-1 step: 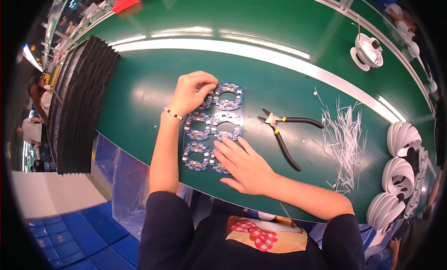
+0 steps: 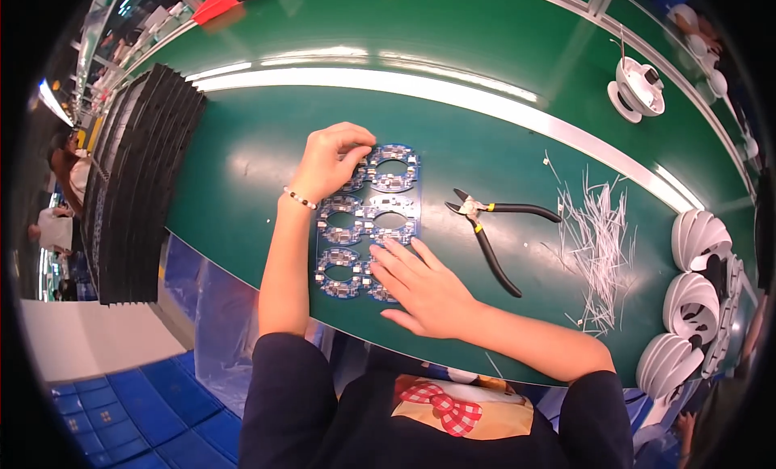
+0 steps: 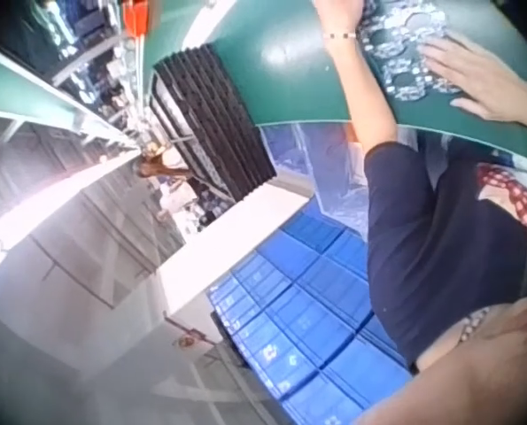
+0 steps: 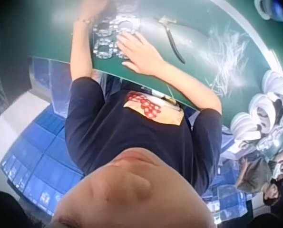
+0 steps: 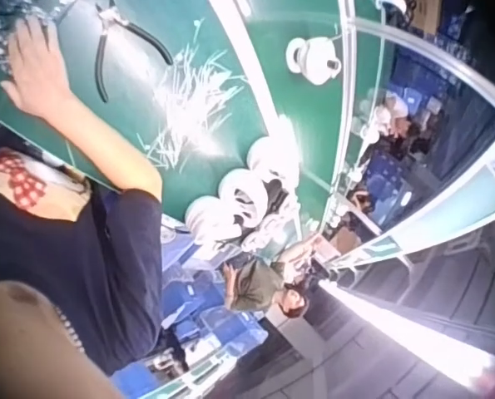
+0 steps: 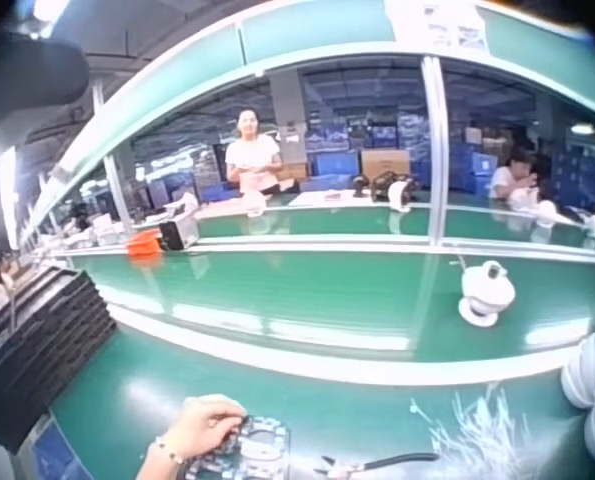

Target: Assemble electronic circuit boards into plastic housing units on a production line.

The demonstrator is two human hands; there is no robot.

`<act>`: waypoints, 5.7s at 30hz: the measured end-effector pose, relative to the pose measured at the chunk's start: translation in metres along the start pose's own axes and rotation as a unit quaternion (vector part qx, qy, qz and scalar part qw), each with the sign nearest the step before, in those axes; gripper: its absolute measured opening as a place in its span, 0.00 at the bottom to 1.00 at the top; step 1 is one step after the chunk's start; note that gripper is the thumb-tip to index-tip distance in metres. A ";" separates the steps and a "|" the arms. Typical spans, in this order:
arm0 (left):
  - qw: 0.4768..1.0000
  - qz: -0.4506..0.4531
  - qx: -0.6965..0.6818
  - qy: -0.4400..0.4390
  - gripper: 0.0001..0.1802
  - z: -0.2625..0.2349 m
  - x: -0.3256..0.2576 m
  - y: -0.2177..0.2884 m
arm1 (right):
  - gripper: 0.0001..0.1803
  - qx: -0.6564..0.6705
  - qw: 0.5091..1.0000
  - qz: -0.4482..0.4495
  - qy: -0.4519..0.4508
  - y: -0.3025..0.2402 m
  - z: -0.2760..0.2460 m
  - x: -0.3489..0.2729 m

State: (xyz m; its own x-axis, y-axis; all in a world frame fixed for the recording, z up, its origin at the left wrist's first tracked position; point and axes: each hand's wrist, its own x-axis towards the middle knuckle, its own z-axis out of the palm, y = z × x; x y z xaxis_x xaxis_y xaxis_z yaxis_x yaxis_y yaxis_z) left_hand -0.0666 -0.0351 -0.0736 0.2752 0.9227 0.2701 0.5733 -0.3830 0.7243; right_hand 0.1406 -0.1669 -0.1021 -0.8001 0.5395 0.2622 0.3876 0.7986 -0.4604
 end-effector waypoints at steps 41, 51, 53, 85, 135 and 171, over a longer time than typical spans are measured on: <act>0.998 -0.011 -0.027 0.054 0.03 0.033 -0.003 0.011 | 0.35 0.023 1.000 0.008 0.015 -0.007 0.002 -0.006; 0.985 0.106 0.132 -0.009 0.11 0.044 -0.005 0.026 | 0.34 0.001 1.000 0.006 0.019 -0.007 0.003 -0.004; 0.990 0.087 0.111 0.001 0.09 0.042 -0.006 0.018 | 0.34 0.001 1.000 0.006 0.021 -0.007 0.003 -0.004; 0.992 0.057 0.105 -0.033 0.04 0.029 -0.009 0.032 | 0.33 0.009 1.000 0.002 0.017 -0.010 0.002 -0.003; 0.969 0.107 0.031 -0.222 0.09 0.003 -0.023 0.064 | 0.36 0.017 1.000 -0.008 0.020 -0.020 -0.003 -0.005; 0.973 0.168 0.047 -0.152 0.06 0.013 -0.032 0.092 | 0.35 0.020 1.000 -0.004 0.023 -0.023 -0.006 -0.001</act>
State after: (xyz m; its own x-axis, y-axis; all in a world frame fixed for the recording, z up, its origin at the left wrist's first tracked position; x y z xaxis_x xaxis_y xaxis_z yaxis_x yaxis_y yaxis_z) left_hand -0.0127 -0.1003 -0.0233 0.6659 0.6948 0.2718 0.4756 -0.6760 0.5628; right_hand 0.1353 -0.1848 -0.0867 -0.7803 0.5460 0.3050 0.3619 0.7919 -0.4918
